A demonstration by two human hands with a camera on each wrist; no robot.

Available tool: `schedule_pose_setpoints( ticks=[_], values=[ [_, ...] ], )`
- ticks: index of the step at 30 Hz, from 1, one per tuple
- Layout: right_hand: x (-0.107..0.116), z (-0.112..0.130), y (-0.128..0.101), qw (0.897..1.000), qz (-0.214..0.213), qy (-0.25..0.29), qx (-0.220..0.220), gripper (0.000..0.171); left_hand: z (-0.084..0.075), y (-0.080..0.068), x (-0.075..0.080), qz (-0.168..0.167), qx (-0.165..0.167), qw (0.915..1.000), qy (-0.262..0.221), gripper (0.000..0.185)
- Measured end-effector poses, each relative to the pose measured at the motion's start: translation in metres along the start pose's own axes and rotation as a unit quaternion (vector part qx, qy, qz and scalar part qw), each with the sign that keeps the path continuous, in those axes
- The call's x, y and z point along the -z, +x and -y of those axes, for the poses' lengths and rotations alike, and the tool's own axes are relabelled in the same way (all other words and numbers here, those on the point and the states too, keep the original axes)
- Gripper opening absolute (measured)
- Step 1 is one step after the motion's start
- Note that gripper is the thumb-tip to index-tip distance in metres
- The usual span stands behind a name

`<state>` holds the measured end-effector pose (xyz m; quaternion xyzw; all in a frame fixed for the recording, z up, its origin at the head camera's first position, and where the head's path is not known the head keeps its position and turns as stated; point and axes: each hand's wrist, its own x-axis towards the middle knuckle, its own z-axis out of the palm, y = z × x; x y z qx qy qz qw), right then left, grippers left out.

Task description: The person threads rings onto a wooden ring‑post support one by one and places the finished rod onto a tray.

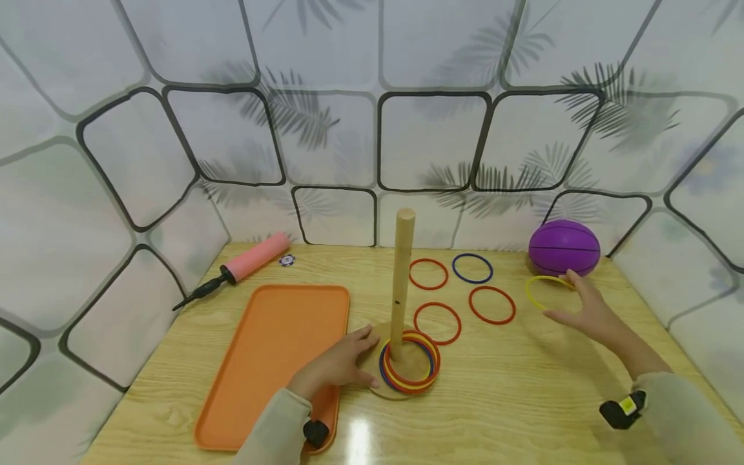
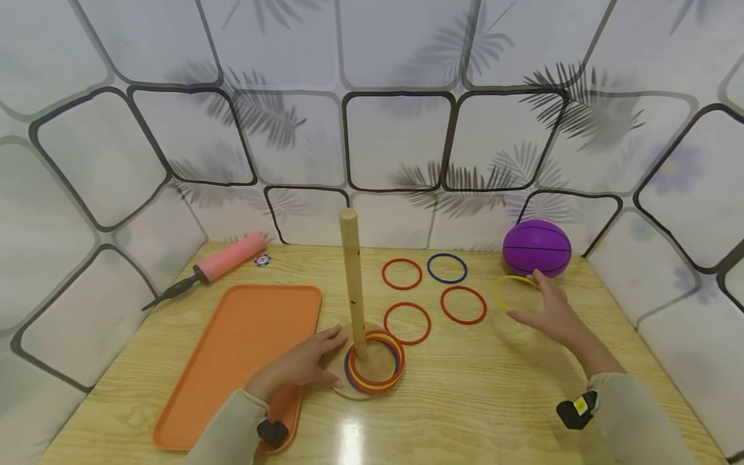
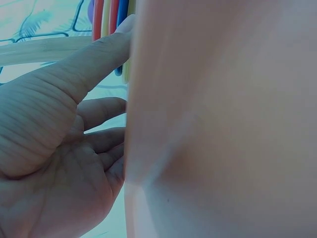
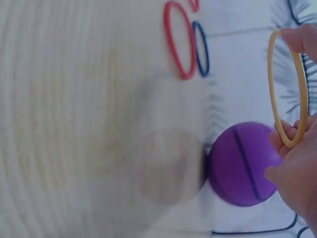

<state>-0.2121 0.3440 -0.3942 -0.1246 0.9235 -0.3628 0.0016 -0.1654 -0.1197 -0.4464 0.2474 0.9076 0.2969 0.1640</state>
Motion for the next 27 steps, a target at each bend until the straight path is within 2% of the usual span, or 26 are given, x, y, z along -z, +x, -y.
schedule_pose_setpoints(
  ticks=[7,16,21,27],
  values=[
    [0.009,0.04,0.01,0.997,-0.002,-0.003,0.079,0.097,-0.003,-0.002,0.002,0.001,0.003,0.9999,-0.01,0.085],
    [0.023,0.103,0.019,0.99,0.01,-0.007,0.137,0.099,-0.003,-0.001,0.001,0.005,0.006,1.0,-0.005,0.085],
    [0.035,0.134,0.031,0.977,0.017,0.0,0.212,0.095,-0.002,-0.001,0.0,0.006,0.009,0.9999,-0.006,0.085],
    [0.049,0.173,0.042,0.948,0.064,0.078,0.301,0.091,-0.001,0.0,0.001,0.005,0.007,1.0,-0.005,0.084]
  ],
)
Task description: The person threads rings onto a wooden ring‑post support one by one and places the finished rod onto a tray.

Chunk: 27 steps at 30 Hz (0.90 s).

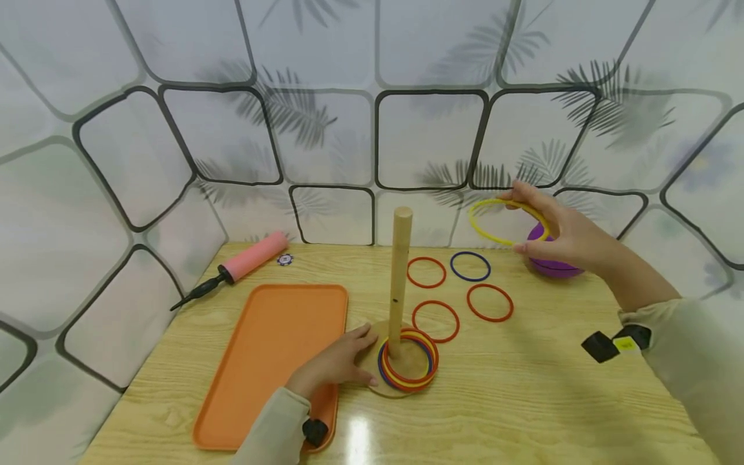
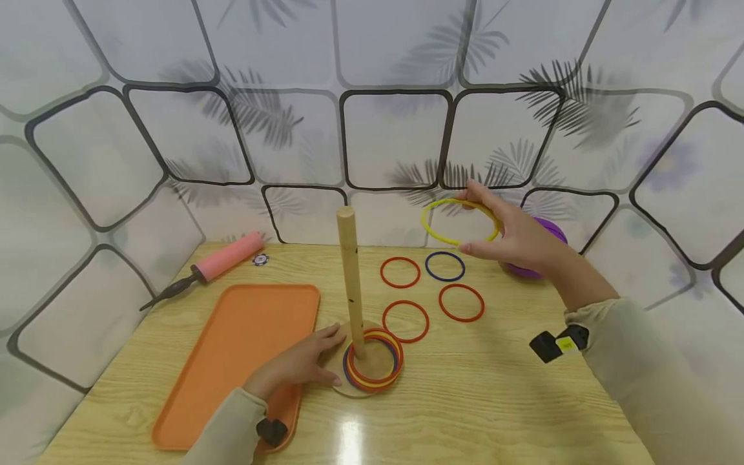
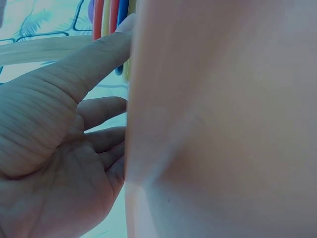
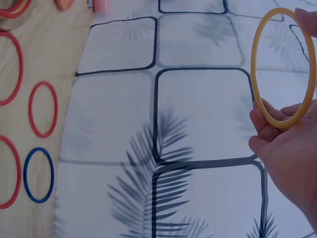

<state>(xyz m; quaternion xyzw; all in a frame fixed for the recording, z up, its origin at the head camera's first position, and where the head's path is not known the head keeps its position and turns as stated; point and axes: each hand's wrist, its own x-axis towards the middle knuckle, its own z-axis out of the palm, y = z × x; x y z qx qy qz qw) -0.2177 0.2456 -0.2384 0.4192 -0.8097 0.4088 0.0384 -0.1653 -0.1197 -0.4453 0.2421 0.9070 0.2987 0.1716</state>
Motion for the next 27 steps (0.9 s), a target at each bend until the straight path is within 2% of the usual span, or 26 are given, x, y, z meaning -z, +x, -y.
schedule_pose_setpoints(
  ticks=[2,7,9,13,18,27],
  values=[
    [0.001,0.009,0.01,0.999,0.013,0.045,0.019,0.09,0.0,0.0,0.0,-0.002,-0.004,1.0,0.0,0.084],
    [0.0,0.03,0.031,0.996,0.025,0.083,0.027,0.084,0.002,0.0,0.001,-0.003,-0.006,1.0,-0.002,0.084],
    [0.0,0.037,0.038,0.997,0.028,0.073,0.021,0.083,0.003,0.001,0.0,-0.002,-0.006,1.0,-0.002,0.084],
    [-0.005,0.049,0.05,0.995,0.031,0.088,0.031,0.084,0.002,0.001,0.001,0.0,-0.007,1.0,-0.003,0.084],
    [-0.011,0.06,0.061,0.991,0.032,0.115,0.057,0.086,0.0,-0.001,0.002,0.003,-0.004,1.0,-0.008,0.084],
    [-0.027,0.07,0.077,0.988,0.053,0.111,0.098,0.089,0.0,-0.001,0.001,0.002,0.0,0.9999,-0.01,0.084]
  ],
)
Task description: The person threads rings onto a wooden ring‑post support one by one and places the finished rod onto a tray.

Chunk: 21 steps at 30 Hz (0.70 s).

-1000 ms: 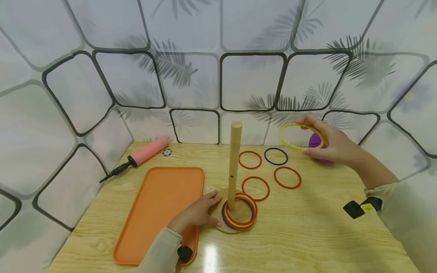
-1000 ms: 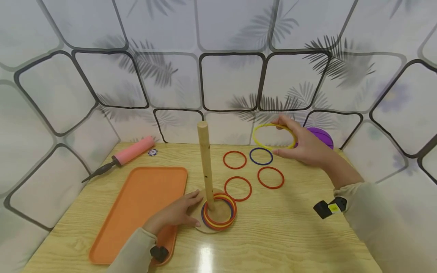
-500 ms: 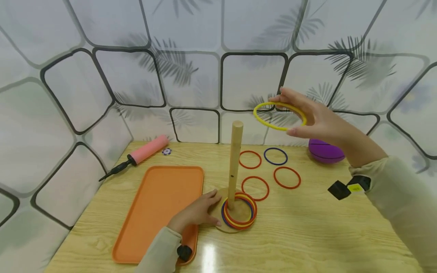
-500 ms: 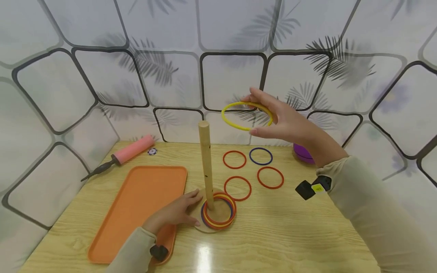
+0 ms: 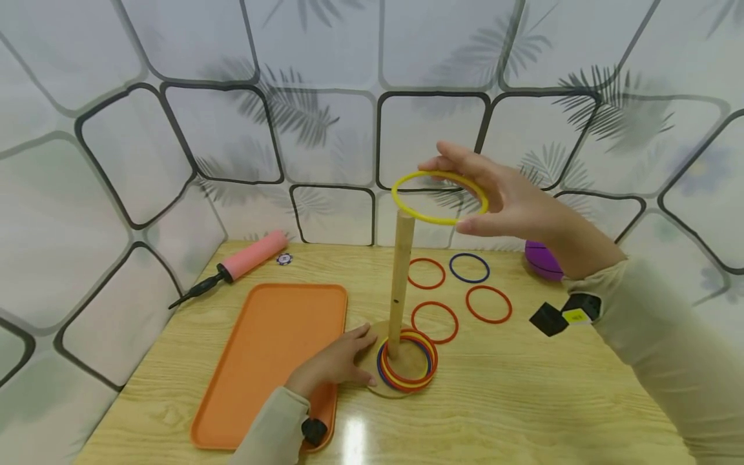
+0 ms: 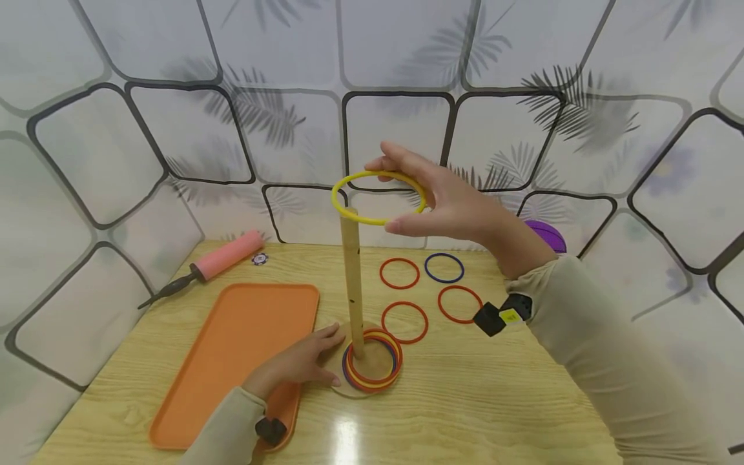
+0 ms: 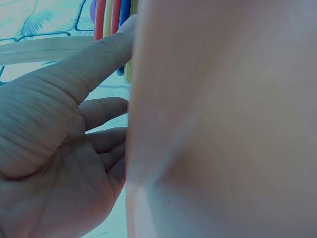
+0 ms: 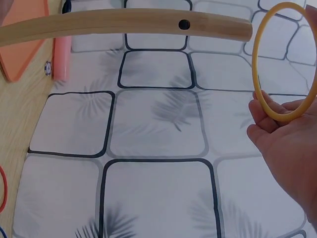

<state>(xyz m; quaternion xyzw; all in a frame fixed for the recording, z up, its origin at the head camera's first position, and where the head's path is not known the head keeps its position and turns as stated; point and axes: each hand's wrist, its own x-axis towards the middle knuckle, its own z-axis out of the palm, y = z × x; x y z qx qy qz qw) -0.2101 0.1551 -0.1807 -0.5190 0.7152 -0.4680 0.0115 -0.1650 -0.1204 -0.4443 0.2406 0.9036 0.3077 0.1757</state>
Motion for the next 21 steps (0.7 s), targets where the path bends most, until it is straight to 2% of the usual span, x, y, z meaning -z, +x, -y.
schedule_pose_setpoints(
  ticks=[6,12,18,21],
  values=[
    [-0.012,-0.005,0.006,0.999,0.021,-0.001,0.026,0.091,0.001,0.001,-0.001,-0.001,0.001,1.0,0.002,0.084],
    [-0.026,-0.014,0.003,0.998,0.038,0.011,0.044,0.092,0.001,0.0,-0.001,-0.002,-0.002,1.0,0.002,0.084],
    [-0.037,-0.022,-0.005,0.998,0.043,0.023,0.024,0.092,0.001,0.001,-0.001,-0.002,-0.002,1.0,0.008,0.084],
    [-0.041,-0.026,-0.01,0.999,0.042,0.021,-0.001,0.093,0.001,0.001,-0.001,-0.001,-0.001,1.0,0.009,0.084]
  ],
)
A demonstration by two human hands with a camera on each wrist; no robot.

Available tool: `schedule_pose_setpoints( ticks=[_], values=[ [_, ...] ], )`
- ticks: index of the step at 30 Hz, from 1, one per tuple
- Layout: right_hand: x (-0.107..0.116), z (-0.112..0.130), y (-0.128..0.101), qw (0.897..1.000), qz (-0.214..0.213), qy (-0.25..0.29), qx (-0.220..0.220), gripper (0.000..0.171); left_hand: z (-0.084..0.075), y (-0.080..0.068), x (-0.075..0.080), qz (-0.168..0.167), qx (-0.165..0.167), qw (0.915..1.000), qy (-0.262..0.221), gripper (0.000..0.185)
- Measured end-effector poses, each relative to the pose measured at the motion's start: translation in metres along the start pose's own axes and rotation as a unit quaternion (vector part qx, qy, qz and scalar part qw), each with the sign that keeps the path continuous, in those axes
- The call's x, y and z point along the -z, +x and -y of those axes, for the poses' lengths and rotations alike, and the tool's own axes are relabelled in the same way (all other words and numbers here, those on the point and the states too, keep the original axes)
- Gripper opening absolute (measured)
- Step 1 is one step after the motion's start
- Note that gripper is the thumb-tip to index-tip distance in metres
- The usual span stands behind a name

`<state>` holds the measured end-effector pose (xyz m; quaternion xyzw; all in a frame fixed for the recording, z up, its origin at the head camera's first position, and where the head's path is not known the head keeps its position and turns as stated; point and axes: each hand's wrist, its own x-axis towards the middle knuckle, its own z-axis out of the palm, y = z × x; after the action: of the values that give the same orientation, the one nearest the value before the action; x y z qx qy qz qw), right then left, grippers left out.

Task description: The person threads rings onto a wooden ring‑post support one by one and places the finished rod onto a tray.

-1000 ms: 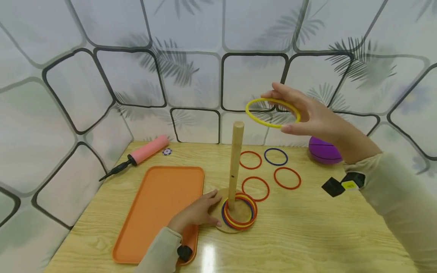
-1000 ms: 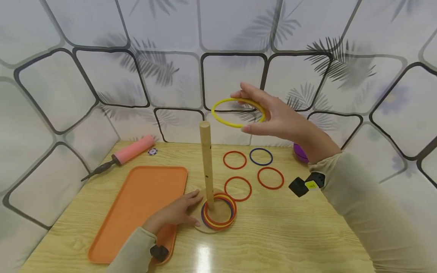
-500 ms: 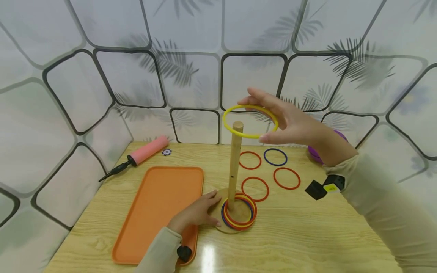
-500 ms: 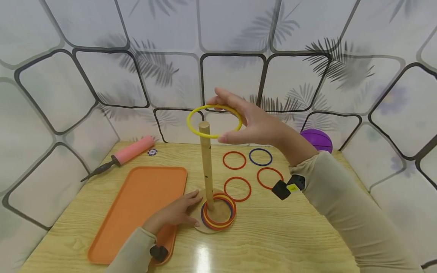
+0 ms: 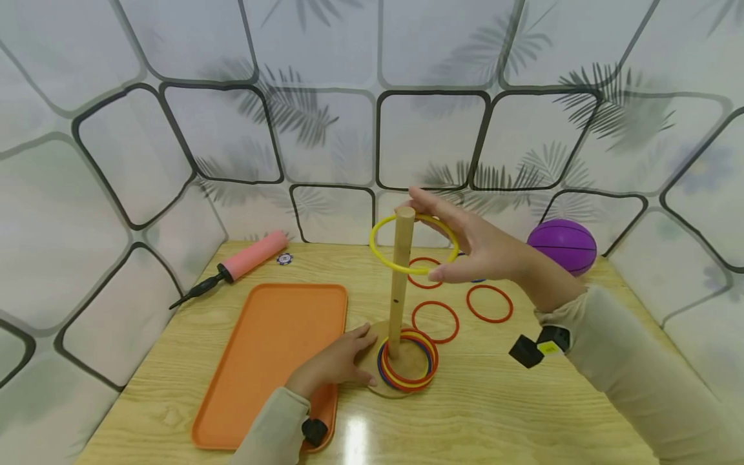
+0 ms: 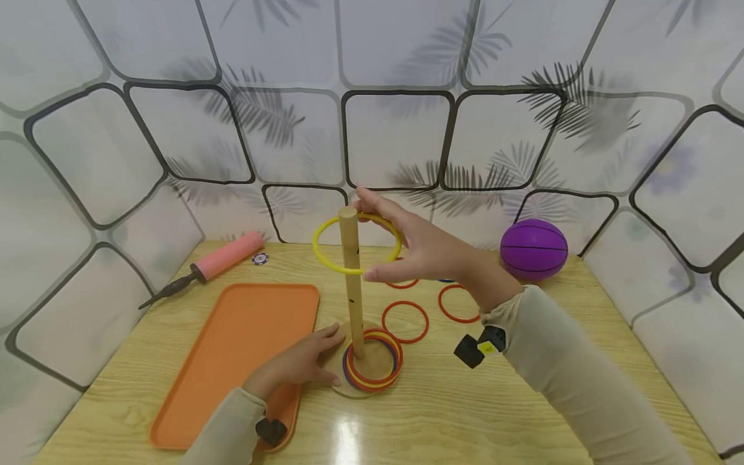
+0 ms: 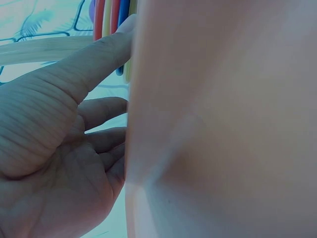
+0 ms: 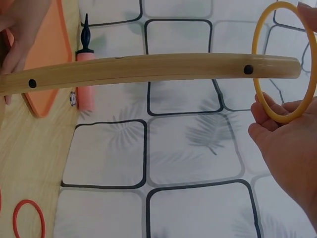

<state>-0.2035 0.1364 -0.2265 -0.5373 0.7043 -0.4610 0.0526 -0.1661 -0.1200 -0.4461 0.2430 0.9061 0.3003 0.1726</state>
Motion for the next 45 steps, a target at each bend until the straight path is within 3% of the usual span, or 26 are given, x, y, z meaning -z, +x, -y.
schedule_pose_setpoints(
  ticks=[11,28,39,45],
  values=[
    [-0.029,-0.033,-0.025,0.997,0.009,0.034,-0.065,0.094,0.0,0.0,0.0,0.0,0.002,1.0,0.001,0.084],
    [-0.09,-0.083,-0.072,0.985,-0.033,0.065,-0.157,0.101,0.0,0.001,0.0,0.001,0.01,0.9999,0.001,0.086],
    [-0.125,-0.11,-0.096,0.975,-0.051,0.008,-0.218,0.105,0.0,0.001,0.0,-0.002,0.014,0.9999,-0.008,0.085],
    [-0.137,-0.123,-0.108,0.973,-0.062,-0.031,-0.22,0.106,-0.001,0.0,0.0,-0.005,0.005,1.0,-0.006,0.085]
  ],
)
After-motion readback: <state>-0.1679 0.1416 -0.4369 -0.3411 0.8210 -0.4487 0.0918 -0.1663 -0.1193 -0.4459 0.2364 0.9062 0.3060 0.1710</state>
